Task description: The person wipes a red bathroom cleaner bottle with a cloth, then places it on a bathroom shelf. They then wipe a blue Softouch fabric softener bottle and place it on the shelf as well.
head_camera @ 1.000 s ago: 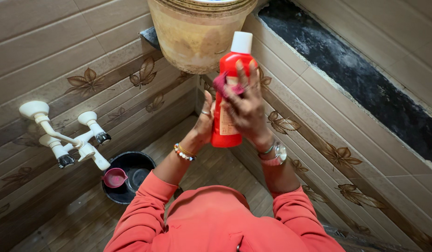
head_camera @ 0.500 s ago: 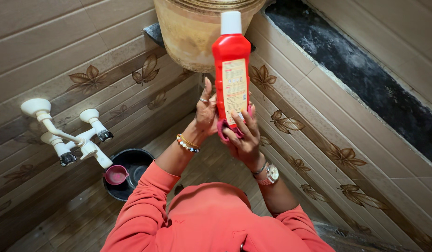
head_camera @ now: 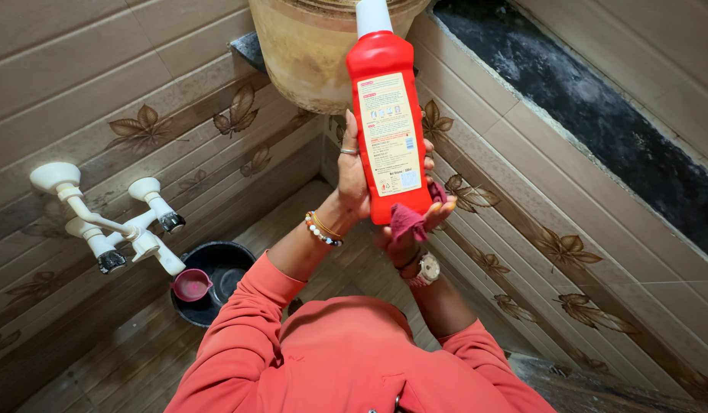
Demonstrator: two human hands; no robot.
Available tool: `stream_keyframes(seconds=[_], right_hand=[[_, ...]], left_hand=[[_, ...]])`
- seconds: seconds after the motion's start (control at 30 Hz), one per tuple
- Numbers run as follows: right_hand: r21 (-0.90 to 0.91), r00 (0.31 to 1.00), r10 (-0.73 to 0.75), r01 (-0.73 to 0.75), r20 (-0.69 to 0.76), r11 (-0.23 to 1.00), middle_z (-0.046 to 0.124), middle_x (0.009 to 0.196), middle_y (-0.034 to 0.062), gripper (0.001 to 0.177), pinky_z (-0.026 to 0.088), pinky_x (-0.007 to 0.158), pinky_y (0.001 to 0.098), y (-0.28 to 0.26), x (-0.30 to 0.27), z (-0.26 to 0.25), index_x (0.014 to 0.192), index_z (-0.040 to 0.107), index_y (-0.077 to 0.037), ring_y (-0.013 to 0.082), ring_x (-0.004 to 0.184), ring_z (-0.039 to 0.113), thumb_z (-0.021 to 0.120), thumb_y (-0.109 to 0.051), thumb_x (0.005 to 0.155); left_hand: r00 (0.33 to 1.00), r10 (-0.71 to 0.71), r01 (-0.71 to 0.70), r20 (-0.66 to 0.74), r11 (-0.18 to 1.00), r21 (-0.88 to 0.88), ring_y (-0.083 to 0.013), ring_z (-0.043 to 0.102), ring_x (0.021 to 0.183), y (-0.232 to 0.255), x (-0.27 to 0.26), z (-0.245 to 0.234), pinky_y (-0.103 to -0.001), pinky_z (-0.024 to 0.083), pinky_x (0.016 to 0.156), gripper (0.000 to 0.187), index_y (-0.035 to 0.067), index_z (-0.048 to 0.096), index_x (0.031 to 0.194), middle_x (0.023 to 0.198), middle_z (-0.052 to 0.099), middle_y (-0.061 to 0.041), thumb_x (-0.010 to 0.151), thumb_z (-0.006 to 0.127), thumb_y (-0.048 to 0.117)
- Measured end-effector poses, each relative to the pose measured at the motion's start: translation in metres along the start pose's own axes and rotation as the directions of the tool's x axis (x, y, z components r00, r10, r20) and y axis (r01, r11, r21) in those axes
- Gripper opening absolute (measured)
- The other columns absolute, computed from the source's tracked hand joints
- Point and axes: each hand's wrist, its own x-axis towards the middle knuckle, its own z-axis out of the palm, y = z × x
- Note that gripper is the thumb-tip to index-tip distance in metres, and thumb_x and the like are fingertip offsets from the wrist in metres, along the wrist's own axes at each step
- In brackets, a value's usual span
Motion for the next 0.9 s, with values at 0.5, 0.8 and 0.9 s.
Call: stream_keyframes(seconds=[0.5,0.8,0.9], right_hand=[[-0.505,0.835,-0.483,0.546,0.263,0.669,0.035,0.165,0.0201,0.044,0.025,0.131,0.0612,0.001,0.0,-0.027,0.155,0.04,-0.015,0.0454,0.158,0.029,0.044,-0.024,0.111],[-0.42,0.849,-0.374,0.514,0.373,0.748,0.032,0.17,0.0177,0.045,0.019,0.131,0.0543,-0.036,0.037,-0.025,0.157,0.037,-0.018,0.0429,0.163,0.021,0.048,-0.009,0.114],[-0.416,0.86,-0.302,0.471,0.41,0.777,0.024,0.174,0.0176,0.048,0.023,0.133,0.0499,-0.051,0.049,-0.015,0.16,0.033,-0.016,0.0447,0.162,0.016,0.047,-0.011,0.114]], left_hand=[[0.999,-0.039,0.036,0.022,0.991,0.129,-0.032,0.069,0.108,-0.005,-0.005,0.014,-0.049,0.057,0.099,0.106,0.004,0.039,0.159,0.126,0.063,-0.023,0.092,0.038,0.086],[0.991,0.0,0.056,-0.137,0.912,0.406,-0.0232,0.056,0.142,-0.001,-0.02,-0.015,-0.042,0.047,0.121,0.095,0.004,0.033,0.161,0.157,0.05,-0.014,0.097,0.039,0.074],[0.984,-0.019,0.103,-0.176,0.869,0.483,-0.0189,0.051,0.146,-0.008,-0.027,-0.033,-0.038,0.045,0.122,0.092,0.008,0.029,0.162,0.162,0.044,-0.009,0.097,0.044,0.072]])
